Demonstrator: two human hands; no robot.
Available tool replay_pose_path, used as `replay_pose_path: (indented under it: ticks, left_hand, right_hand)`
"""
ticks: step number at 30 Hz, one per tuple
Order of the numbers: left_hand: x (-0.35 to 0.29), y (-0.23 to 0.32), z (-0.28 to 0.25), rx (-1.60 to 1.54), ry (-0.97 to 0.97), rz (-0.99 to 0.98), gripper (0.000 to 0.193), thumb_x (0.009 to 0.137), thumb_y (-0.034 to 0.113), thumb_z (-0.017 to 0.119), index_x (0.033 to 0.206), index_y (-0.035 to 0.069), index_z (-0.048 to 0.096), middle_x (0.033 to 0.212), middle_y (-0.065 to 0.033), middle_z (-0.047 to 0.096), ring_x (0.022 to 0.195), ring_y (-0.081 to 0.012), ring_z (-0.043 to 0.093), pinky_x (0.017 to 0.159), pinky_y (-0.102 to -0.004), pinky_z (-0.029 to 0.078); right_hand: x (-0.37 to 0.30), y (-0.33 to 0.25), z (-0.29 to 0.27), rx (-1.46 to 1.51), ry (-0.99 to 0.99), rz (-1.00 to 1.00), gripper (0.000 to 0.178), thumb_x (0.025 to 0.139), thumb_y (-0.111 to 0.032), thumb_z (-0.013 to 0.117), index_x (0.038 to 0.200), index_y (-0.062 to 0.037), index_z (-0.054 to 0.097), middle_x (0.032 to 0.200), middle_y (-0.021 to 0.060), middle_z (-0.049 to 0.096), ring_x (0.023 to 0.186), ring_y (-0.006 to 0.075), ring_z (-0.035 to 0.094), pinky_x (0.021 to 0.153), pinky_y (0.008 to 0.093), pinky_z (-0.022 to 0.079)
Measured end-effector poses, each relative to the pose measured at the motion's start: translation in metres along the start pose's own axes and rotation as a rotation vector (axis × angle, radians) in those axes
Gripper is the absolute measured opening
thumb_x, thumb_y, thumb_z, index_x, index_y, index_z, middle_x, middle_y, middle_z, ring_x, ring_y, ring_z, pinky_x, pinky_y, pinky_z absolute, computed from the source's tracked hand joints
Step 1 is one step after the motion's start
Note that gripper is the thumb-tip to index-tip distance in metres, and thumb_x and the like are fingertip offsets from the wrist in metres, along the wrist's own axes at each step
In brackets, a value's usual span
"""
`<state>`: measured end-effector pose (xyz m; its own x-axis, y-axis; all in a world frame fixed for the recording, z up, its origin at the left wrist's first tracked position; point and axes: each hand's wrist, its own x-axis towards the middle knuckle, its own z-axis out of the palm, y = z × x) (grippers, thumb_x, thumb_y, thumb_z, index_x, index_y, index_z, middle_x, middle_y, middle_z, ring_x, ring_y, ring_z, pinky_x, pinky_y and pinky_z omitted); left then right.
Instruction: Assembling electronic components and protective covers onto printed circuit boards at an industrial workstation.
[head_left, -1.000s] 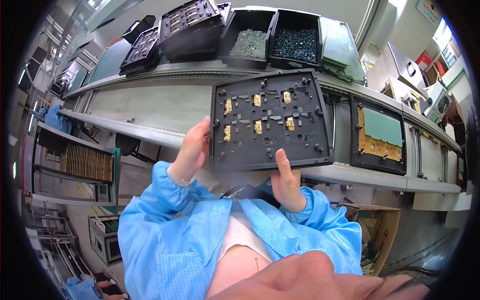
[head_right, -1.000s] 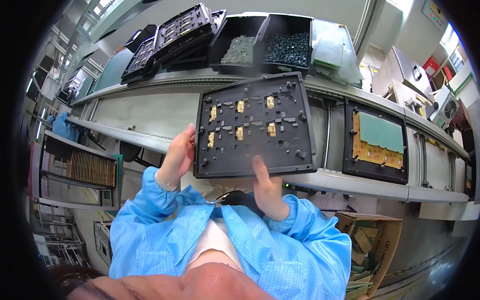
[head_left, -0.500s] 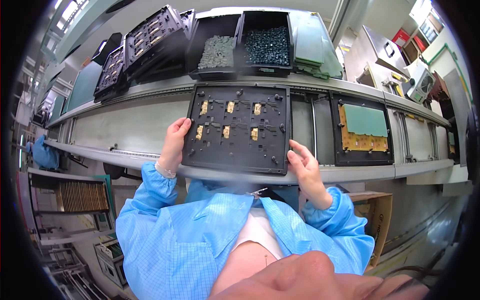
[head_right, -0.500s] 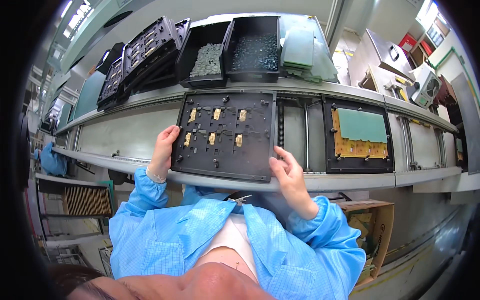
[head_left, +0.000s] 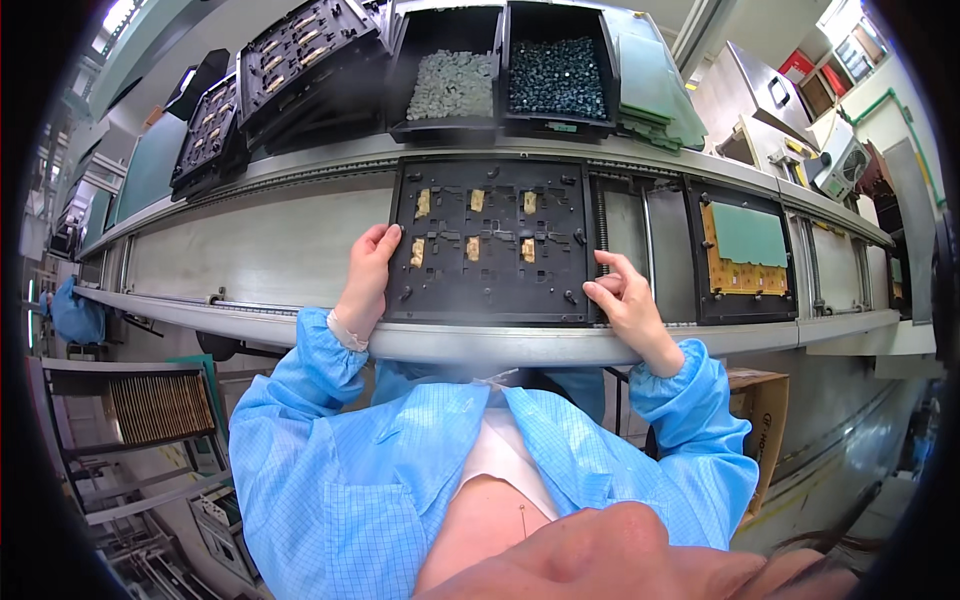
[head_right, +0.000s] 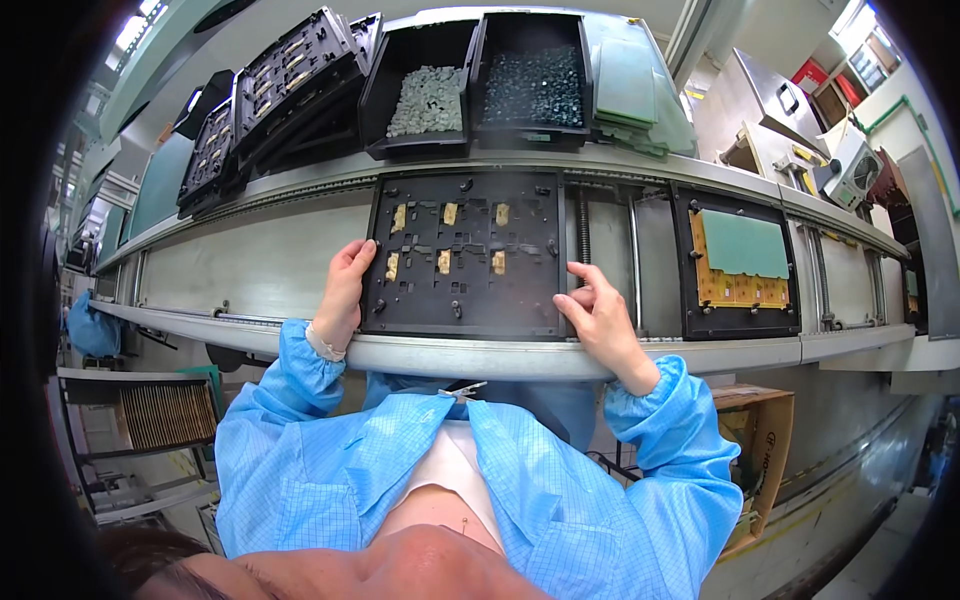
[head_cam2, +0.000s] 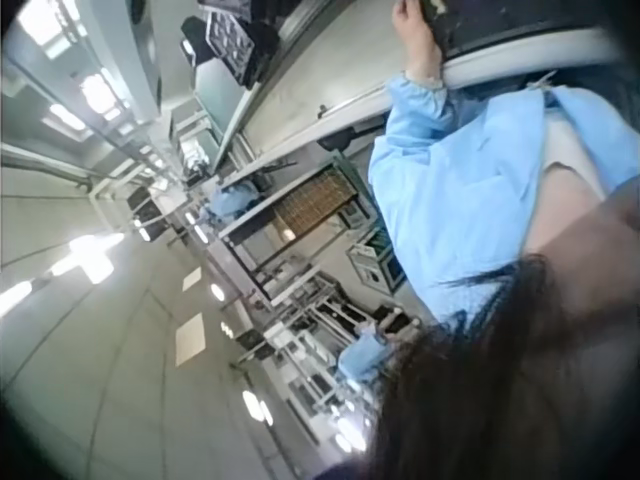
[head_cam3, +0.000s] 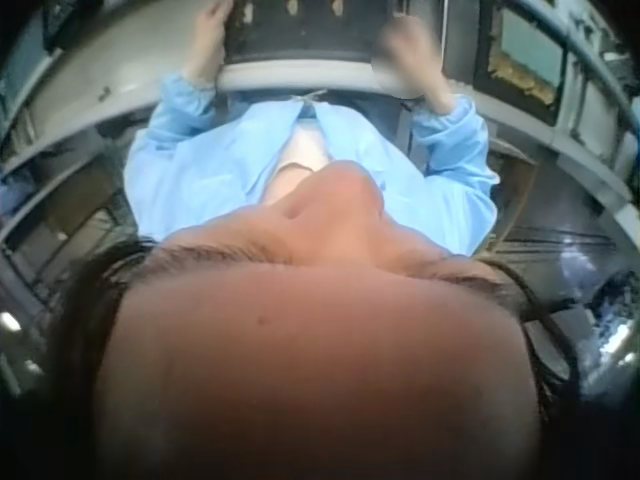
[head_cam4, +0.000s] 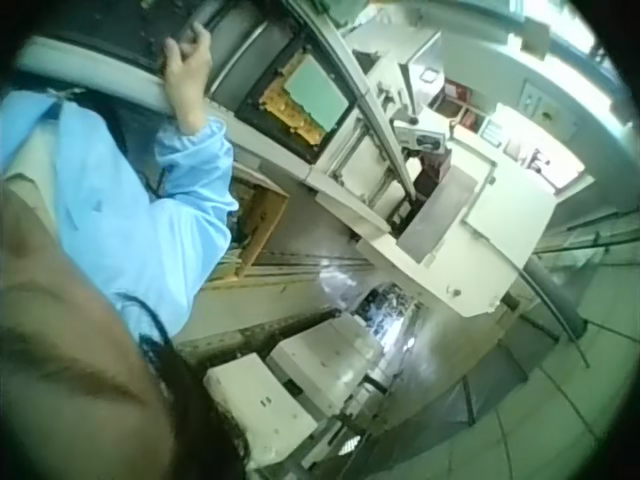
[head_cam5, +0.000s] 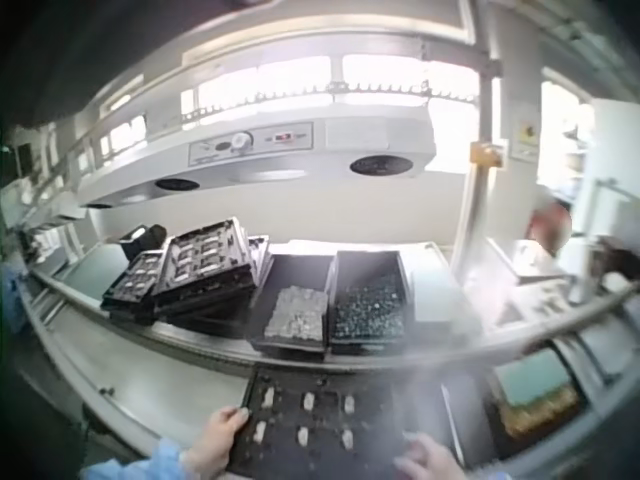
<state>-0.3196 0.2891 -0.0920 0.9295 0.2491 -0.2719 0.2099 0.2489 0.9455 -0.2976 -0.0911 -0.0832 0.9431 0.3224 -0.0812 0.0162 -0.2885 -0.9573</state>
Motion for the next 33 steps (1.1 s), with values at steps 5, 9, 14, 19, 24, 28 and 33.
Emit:
replay_pose_path:
  ticks: [5, 9, 14, 19, 24, 28, 33]
  left_hand:
    - [-0.002, 0.004, -0.012, 0.036, 0.045, -0.040, 0.030, 0.102, 0.024, 0.058, 0.115, -0.003, 0.060, 0.101, -0.0075, 0.070, 0.089, -0.0129, 0.066, 0.081, -0.0265, 0.053]
    - [0.001, 0.008, -0.030, 0.330, 0.032, -0.016, 0.038, 0.103, 0.030, 0.055, 0.122, -0.002, 0.059, 0.106, -0.0092, 0.068, 0.101, -0.0135, 0.062, 0.088, -0.0271, 0.048]
    - [0.007, 0.048, -0.058, 1.083, -0.036, 0.191, 0.034, 0.102, 0.033, 0.055, 0.101, 0.001, 0.067, 0.084, -0.0132, 0.070, 0.075, -0.0179, 0.067, 0.069, -0.0339, 0.052]
    - [0.025, 0.114, -0.137, 1.166, 0.546, 0.652, 0.021, 0.095, 0.024, 0.064, 0.096, 0.004, 0.067, 0.084, -0.0125, 0.068, 0.073, -0.0300, 0.067, 0.064, -0.0394, 0.051]
    - [0.033, 0.142, -0.213, 1.302, 1.106, 0.975, 0.022, 0.085, 0.012, 0.068, 0.107, 0.010, 0.065, 0.102, -0.0088, 0.060, 0.095, -0.0293, 0.061, 0.079, -0.0407, 0.048]
    - [-0.067, 0.170, -0.282, 1.553, 1.667, 0.732, 0.022, 0.084, 0.015, 0.067, 0.105, 0.012, 0.064, 0.105, -0.0047, 0.058, 0.103, -0.0273, 0.056, 0.086, -0.0445, 0.044]
    - [-0.181, 0.165, -0.426, 1.930, 2.054, 0.247, 0.053, 0.088, 0.026, 0.066, 0.132, 0.001, 0.049, 0.126, -0.0194, 0.058, 0.119, -0.0372, 0.053, 0.098, -0.0500, 0.041]
  right_hand:
    - [0.008, -0.012, 0.005, -0.094, -0.086, -0.005, 0.044, 0.093, -0.007, 0.067, 0.131, 0.0039, 0.046, 0.080, 0.0053, 0.067, 0.072, 0.0082, 0.059, 0.068, 0.0238, 0.046]
    - [0.013, -0.025, 0.013, -0.216, -0.122, -0.015, 0.043, 0.092, -0.008, 0.069, 0.128, 0.0026, 0.047, 0.074, 0.0043, 0.064, 0.068, 0.0083, 0.056, 0.064, 0.0248, 0.045]
    - [0.013, -0.035, 0.024, -0.276, -0.162, -0.044, 0.043, 0.093, -0.012, 0.069, 0.126, 0.0006, 0.045, 0.072, 0.0077, 0.066, 0.066, 0.0127, 0.059, 0.064, 0.0283, 0.046]
    - [0.034, -0.054, 0.030, -0.334, -0.223, 0.002, 0.033, 0.096, -0.016, 0.066, 0.122, 0.0015, 0.055, 0.079, 0.0115, 0.069, 0.074, 0.0149, 0.062, 0.070, 0.0297, 0.050]
    - [0.051, -0.037, 0.008, -0.356, -0.139, -0.086, 0.022, 0.099, -0.015, 0.062, 0.112, 0.0033, 0.064, 0.091, 0.0074, 0.068, 0.087, 0.0123, 0.062, 0.078, 0.0274, 0.050]
    - [0.077, 0.015, -0.035, -0.306, -0.154, -0.119, 0.022, 0.100, -0.011, 0.060, 0.115, 0.0049, 0.063, 0.098, 0.0068, 0.068, 0.091, 0.0118, 0.061, 0.082, 0.0250, 0.049]
    - [0.128, 0.074, -0.069, -0.268, -0.129, -0.087, 0.025, 0.100, -0.014, 0.061, 0.118, 0.0027, 0.063, 0.102, 0.0073, 0.070, 0.097, 0.0125, 0.064, 0.088, 0.0252, 0.050]
